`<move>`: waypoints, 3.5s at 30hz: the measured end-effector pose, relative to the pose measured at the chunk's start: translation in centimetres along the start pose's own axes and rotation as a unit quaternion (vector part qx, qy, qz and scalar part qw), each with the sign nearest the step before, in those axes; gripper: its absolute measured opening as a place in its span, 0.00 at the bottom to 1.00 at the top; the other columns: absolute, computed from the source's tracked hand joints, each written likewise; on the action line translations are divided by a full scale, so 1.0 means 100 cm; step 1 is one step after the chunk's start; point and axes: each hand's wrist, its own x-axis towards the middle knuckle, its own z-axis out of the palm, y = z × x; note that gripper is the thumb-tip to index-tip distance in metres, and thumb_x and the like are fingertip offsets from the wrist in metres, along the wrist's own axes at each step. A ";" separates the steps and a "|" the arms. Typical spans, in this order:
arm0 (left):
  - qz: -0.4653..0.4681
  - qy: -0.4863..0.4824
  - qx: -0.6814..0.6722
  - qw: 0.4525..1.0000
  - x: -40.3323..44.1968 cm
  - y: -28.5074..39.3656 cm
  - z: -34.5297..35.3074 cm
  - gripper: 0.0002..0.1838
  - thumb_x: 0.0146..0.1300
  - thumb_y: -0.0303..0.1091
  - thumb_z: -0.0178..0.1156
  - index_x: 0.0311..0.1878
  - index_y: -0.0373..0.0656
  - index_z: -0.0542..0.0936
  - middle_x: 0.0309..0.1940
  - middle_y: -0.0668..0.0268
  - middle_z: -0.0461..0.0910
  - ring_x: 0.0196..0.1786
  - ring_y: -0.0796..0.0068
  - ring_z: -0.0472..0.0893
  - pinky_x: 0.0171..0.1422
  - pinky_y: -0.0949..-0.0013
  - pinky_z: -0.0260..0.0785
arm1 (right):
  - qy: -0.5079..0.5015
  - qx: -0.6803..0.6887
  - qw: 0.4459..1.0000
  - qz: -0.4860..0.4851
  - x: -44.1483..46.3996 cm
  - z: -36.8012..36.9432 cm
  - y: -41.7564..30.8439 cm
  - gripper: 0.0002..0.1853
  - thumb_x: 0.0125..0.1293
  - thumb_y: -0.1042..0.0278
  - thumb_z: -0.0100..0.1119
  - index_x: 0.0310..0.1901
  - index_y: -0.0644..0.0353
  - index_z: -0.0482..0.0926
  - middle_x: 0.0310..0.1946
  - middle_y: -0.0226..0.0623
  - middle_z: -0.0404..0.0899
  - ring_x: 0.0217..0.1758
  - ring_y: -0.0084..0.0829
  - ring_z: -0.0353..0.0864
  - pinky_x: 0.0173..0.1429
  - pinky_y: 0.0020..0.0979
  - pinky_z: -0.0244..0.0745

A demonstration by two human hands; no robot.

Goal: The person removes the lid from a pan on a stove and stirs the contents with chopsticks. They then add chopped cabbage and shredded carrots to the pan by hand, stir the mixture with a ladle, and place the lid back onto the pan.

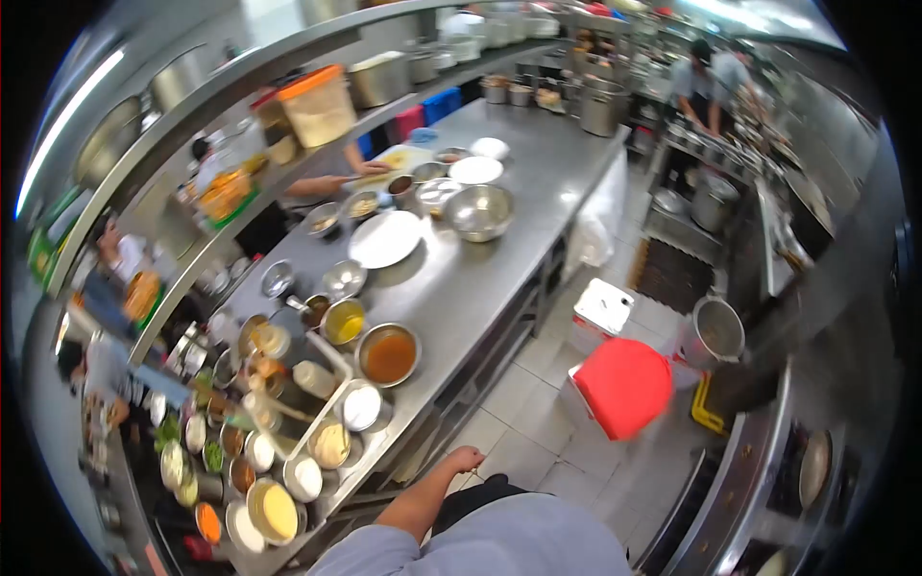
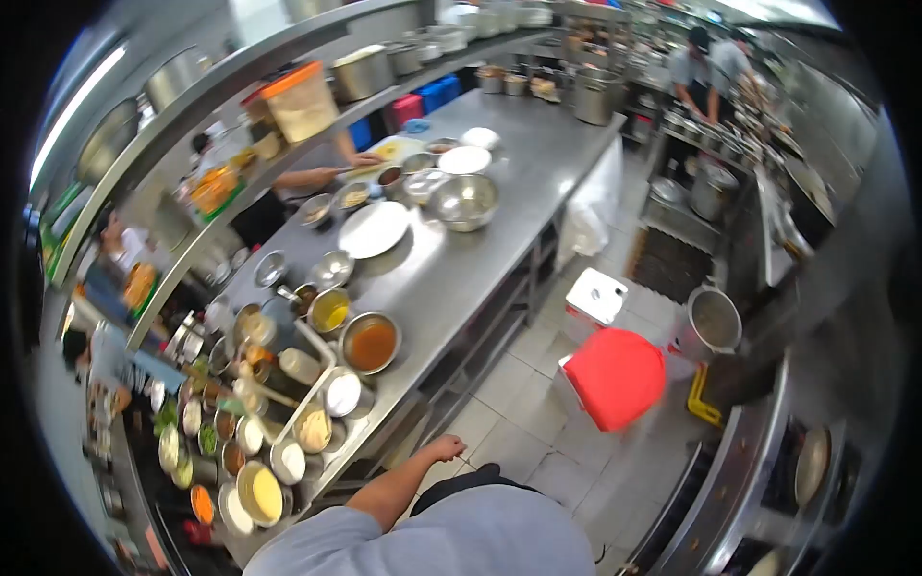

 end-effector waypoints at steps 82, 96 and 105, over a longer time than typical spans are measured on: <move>-0.066 -0.216 -0.048 0.973 0.059 0.005 0.003 0.13 0.55 0.22 0.43 0.42 0.44 0.70 0.22 0.64 0.73 0.16 0.70 0.74 0.15 0.69 0.65 | -0.096 -0.592 0.770 0.219 -0.201 0.001 0.201 0.22 0.60 0.57 0.57 0.54 0.57 0.71 0.27 0.31 0.77 0.22 0.21 0.75 0.25 0.25 0.73; -0.032 -0.217 0.047 0.974 0.042 -0.005 -0.017 0.12 0.57 0.21 0.38 0.38 0.46 0.71 0.15 0.65 0.68 0.11 0.71 0.68 0.11 0.68 0.60 | -0.129 -0.586 0.769 0.223 -0.212 0.021 0.226 0.25 0.58 0.55 0.59 0.55 0.57 0.71 0.29 0.32 0.77 0.22 0.22 0.74 0.25 0.25 0.73; -0.052 -0.247 -0.053 0.966 0.077 0.024 -0.012 0.21 0.47 0.16 0.39 0.45 0.39 0.72 0.13 0.66 0.65 0.11 0.72 0.64 0.13 0.69 0.56 | -0.129 -0.582 0.770 0.227 -0.218 0.021 0.220 0.26 0.58 0.56 0.59 0.57 0.57 0.69 0.30 0.33 0.78 0.24 0.21 0.74 0.28 0.25 0.74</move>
